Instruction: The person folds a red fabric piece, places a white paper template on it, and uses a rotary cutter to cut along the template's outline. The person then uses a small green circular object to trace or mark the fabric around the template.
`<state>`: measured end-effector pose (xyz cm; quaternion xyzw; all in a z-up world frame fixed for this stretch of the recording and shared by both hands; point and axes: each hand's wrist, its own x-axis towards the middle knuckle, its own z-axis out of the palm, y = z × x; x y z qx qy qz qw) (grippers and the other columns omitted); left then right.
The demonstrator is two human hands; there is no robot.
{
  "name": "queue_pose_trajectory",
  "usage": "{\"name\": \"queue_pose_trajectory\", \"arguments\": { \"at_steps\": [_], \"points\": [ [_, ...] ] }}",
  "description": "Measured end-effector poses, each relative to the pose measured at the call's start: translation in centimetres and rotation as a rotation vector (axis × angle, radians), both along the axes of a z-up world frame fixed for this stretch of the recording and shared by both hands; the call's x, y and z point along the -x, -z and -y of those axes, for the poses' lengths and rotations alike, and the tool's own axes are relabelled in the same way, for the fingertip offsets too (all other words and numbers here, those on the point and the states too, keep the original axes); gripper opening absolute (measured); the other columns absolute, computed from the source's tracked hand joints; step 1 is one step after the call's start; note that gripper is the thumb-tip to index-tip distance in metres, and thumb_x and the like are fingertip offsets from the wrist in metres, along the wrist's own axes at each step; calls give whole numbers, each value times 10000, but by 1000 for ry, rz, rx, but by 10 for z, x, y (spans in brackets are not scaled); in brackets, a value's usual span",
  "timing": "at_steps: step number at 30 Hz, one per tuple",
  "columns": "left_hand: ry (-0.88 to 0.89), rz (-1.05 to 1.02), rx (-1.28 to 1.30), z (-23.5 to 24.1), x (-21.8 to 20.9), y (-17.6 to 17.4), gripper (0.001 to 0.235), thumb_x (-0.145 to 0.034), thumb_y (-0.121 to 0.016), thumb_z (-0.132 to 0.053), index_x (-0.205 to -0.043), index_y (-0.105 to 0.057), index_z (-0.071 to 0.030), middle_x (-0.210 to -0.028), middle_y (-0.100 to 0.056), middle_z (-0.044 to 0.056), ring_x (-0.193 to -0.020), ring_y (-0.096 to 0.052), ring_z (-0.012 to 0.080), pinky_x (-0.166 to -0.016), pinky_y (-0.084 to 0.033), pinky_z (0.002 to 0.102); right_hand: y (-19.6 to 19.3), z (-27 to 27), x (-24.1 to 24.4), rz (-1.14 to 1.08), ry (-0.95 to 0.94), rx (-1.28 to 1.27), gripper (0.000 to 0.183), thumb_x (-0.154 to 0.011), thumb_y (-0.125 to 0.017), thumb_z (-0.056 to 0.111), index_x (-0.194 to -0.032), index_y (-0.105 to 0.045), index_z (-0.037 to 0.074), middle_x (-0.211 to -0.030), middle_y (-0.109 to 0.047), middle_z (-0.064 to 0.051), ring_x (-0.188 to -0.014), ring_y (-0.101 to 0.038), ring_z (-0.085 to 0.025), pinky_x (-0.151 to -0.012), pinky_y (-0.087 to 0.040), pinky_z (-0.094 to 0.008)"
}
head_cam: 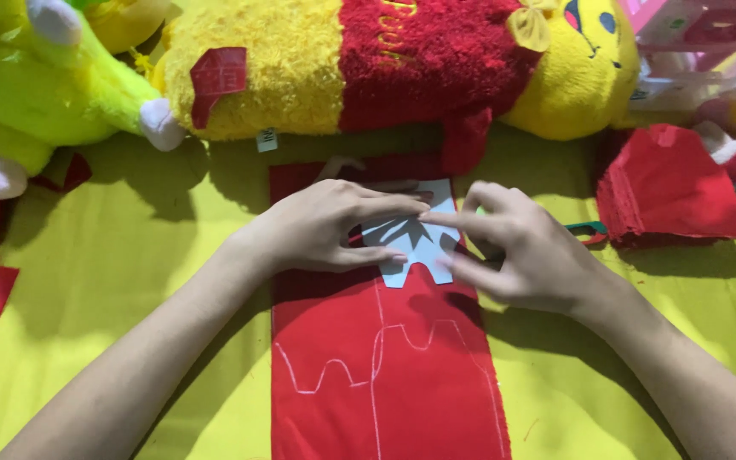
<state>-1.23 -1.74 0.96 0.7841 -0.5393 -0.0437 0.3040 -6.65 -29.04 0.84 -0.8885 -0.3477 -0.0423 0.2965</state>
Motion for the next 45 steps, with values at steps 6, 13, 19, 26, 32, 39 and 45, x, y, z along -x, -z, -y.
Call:
{"name": "queue_pose_trajectory", "arguments": {
  "at_steps": [6, 13, 19, 26, 32, 39, 45],
  "points": [
    [-13, 60, -29, 0, -1, 6, 473, -974, -632, -420, -1327, -653, -107, -1492, -588, 72, -1087, -730, 290, -765, -544, 406, -10, 9, -11, -177, 319, -128, 602, -916, -352, 63, -1477, -568, 61, -1018, -479, -98, -864, -520, -213, -830, -430, -340],
    [-27, 96, -107, 1, -1, 6, 501, -982, -584, -460, -1350, -624, -122, -1503, -582, 59, -1158, -683, 330, -879, -516, 436, -2, 2, -12, -245, 488, -238, 443, -938, -713, 197, -1354, -633, 67, -1014, -711, -31, -801, -618, -91, -736, -521, -248],
    [-29, 83, -126, 3, -2, 6, 516, -982, -572, -461, -1384, -603, -139, -1496, -585, 97, -1250, -638, 322, -935, -504, 446, -13, -9, -10, -238, 618, -177, 228, -977, -700, 316, -855, -765, 135, -661, -669, 54, -495, -455, -56, -462, -355, -279],
    [-33, 111, -84, 5, 1, 4, 494, -972, -579, -434, -1329, -630, -97, -1413, -652, 124, -1205, -654, 331, -906, -503, 427, -20, -24, -19, -363, 646, -221, 215, -948, -681, 193, -1113, -599, 83, -664, -781, -8, -486, -646, -97, -520, -535, -280],
    [-31, 200, -68, 7, 2, 6, 505, -977, -549, -412, -1349, -635, -81, -1477, -597, 123, -1273, -616, 330, -1001, -473, 430, -13, -24, -20, -267, 581, -289, 193, -984, -637, 151, -1099, -514, 56, -615, -732, -16, -429, -592, -126, -451, -468, -288],
    [-61, 189, -119, 5, 2, 13, 535, -985, -515, -458, -1422, -588, -157, -1429, -632, 140, -1291, -592, 339, -1012, -462, 452, -20, -20, -17, 27, 327, -207, 301, -964, -541, 9, -1179, -727, 106, -560, -516, 11, -420, -352, -91, -424, -331, -283],
    [-83, 110, -119, 7, 5, 1, 482, -968, -512, -467, -1293, -632, -133, -1325, -682, 138, -1141, -664, 427, -903, -544, 509, 10, -4, -44, 62, 500, 42, 156, -962, -587, 115, -1010, -726, 166, -795, -683, -94, -816, -690, -345, -660, -551, -464]
  ]
}}
